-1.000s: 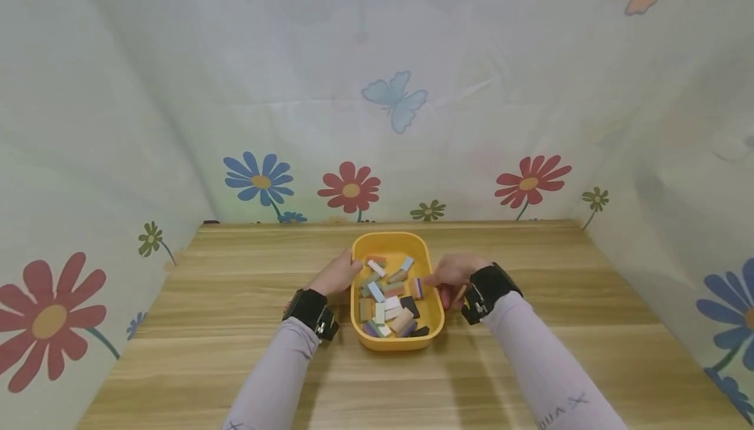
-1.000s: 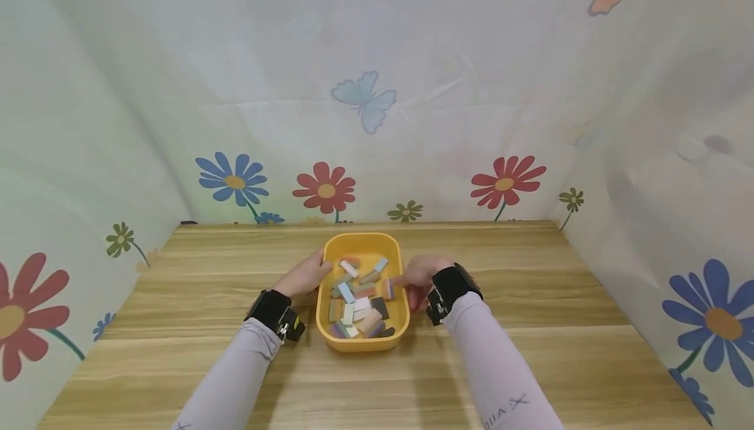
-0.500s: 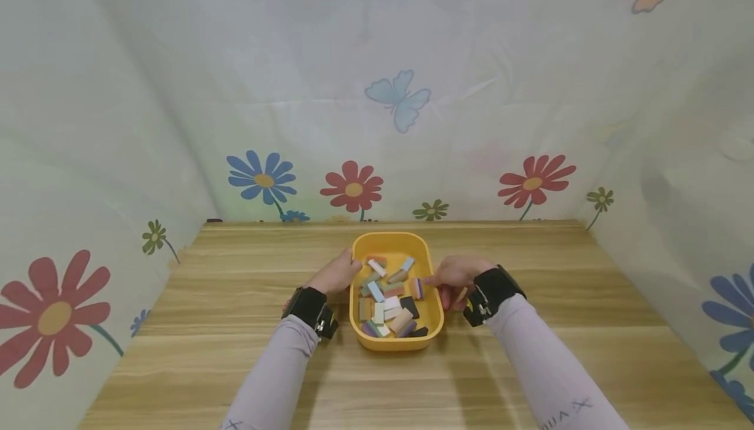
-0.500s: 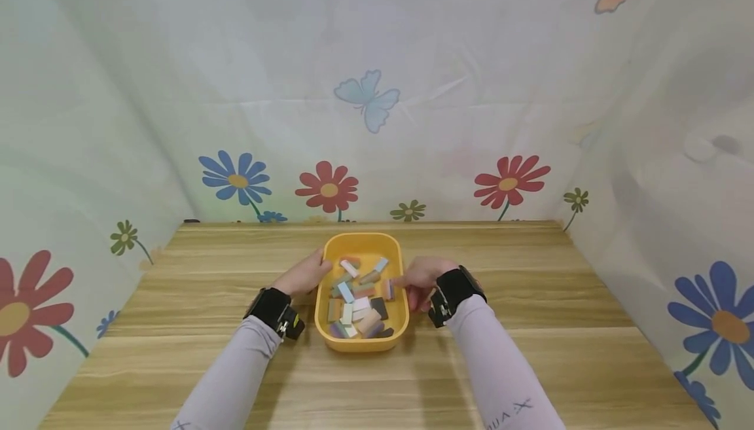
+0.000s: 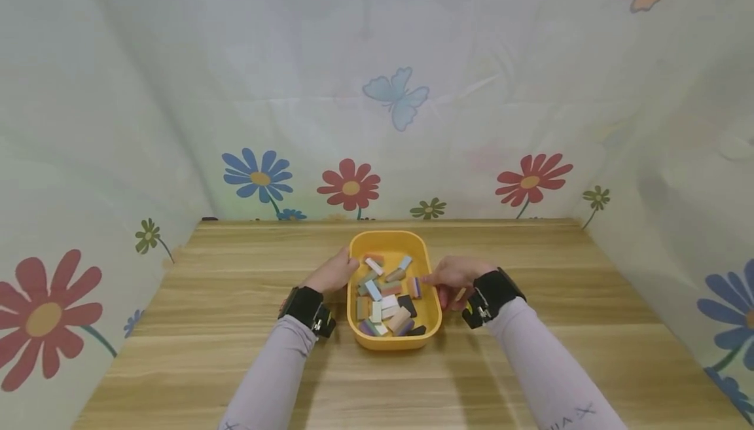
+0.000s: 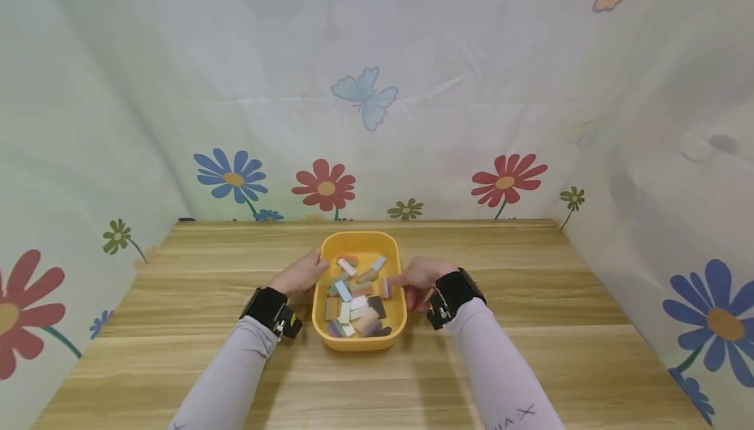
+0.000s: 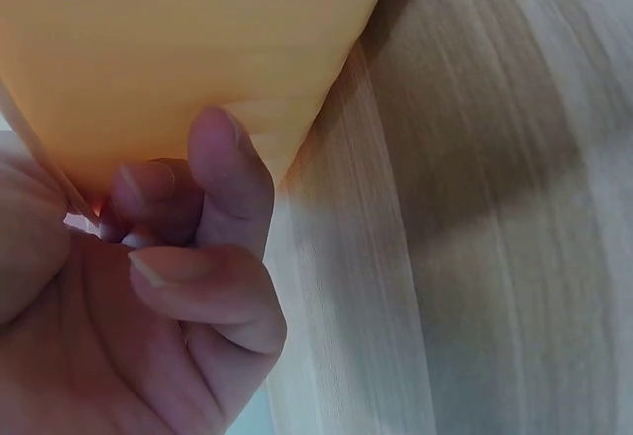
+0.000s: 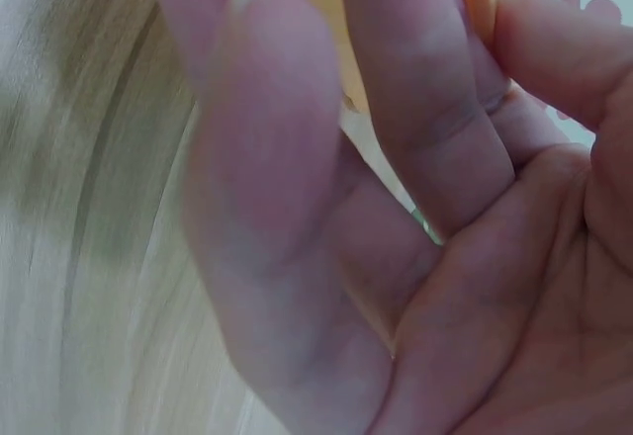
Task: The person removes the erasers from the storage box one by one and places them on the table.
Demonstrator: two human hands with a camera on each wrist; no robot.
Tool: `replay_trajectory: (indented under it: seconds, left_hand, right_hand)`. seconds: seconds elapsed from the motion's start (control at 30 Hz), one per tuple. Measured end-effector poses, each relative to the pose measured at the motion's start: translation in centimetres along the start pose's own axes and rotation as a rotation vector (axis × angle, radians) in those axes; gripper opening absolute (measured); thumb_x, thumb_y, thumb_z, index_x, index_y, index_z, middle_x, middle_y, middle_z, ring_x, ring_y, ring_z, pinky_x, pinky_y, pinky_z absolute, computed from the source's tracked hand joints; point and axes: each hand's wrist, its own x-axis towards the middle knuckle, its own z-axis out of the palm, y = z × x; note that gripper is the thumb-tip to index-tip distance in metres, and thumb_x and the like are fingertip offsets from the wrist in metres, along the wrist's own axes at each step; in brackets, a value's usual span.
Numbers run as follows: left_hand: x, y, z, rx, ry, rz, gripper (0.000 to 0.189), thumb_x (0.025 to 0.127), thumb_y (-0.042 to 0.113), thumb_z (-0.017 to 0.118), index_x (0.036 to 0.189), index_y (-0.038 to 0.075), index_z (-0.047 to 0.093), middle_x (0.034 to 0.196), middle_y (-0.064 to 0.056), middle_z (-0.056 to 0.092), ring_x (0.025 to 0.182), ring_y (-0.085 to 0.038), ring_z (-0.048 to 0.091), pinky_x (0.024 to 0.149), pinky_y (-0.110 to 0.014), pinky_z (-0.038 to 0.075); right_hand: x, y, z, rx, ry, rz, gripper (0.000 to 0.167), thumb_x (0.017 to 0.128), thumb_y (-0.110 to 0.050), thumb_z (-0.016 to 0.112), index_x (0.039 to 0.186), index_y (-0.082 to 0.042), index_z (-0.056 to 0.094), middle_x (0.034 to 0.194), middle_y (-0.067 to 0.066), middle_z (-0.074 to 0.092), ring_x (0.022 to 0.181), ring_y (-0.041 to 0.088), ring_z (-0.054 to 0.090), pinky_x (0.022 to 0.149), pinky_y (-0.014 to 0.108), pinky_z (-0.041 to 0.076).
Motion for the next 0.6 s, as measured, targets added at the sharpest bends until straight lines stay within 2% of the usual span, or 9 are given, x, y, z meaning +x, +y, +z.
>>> replay_trajectory:
  seconds: [0.13, 0.27, 0.33, 0.43, 0.5, 0.6]
  left_hand:
    - [-0.3, -0.2, -0.5, -0.032, 0.01, 0.013, 0.036, 0.103, 0.015, 0.038, 0.135, -0.002, 0.042, 0.111, -0.015, 0.056, 0.103, -0.025, 0.053, 0.095, -0.042, 0.039]
    - [-0.9, 0.2, -1.5, -0.106, 0.035, -0.048, 0.034, 0.106, 0.026, 0.041, 0.131, 0.005, 0.05, 0.11, -0.013, 0.06, 0.101, -0.025, 0.056, 0.092, -0.045, 0.042]
    - [-1.4, 0.5, -1.8, -0.107, 0.046, -0.088, 0.034, 0.106, 0.033, 0.041, 0.12, 0.005, 0.055, 0.1, -0.01, 0.06, 0.092, -0.023, 0.057, 0.084, -0.041, 0.045]
    - [-2.3, 1.0, -1.8, -0.095, 0.022, -0.128, 0.041, 0.106, 0.038, 0.039, 0.103, 0.002, 0.057, 0.078, -0.006, 0.055, 0.069, -0.02, 0.054, 0.065, -0.033, 0.044]
    - [-3.0, 1.4, -1.6, -0.093, -0.014, -0.154, 0.044, 0.106, 0.04, 0.038, 0.093, 0.002, 0.055, 0.067, -0.005, 0.05, 0.056, -0.019, 0.048, 0.055, -0.03, 0.038]
    - [-4.0, 1.9, -1.0, -0.072, -0.031, -0.173, 0.043, 0.105, 0.041, 0.039, 0.086, 0.006, 0.054, 0.061, -0.003, 0.048, 0.051, -0.018, 0.044, 0.051, -0.029, 0.034]
  right_hand:
    - [0.0, 0.1, 0.4, 0.005, 0.01, -0.036, 0.041, 0.1, -0.036, 0.054, 0.08, -0.003, 0.068, 0.066, 0.01, 0.064, 0.064, 0.023, 0.066, 0.062, 0.041, 0.056]
    - [0.3, -0.6, 0.5, -0.036, 0.032, -0.088, 0.036, 0.101, -0.037, 0.052, 0.092, -0.006, 0.067, 0.079, 0.015, 0.066, 0.073, 0.029, 0.066, 0.065, 0.044, 0.056]
    - [0.0, -1.0, 0.4, -0.096, 0.065, -0.107, 0.036, 0.101, -0.04, 0.051, 0.098, -0.007, 0.065, 0.083, 0.015, 0.065, 0.073, 0.03, 0.064, 0.064, 0.044, 0.055]
    - [-1.1, -1.3, -0.1, -0.19, 0.142, -0.163, 0.039, 0.101, -0.044, 0.049, 0.108, -0.008, 0.062, 0.087, 0.014, 0.063, 0.073, 0.03, 0.06, 0.06, 0.041, 0.052]
    - [-2.1, -1.3, -0.3, -0.247, 0.201, -0.244, 0.042, 0.101, -0.045, 0.048, 0.115, -0.007, 0.06, 0.093, 0.012, 0.064, 0.078, 0.029, 0.06, 0.063, 0.041, 0.051]
    - [-3.7, -1.6, -0.3, -0.301, 0.267, -0.368, 0.041, 0.101, -0.04, 0.052, 0.122, -0.006, 0.06, 0.105, 0.011, 0.064, 0.091, 0.029, 0.06, 0.072, 0.043, 0.051]
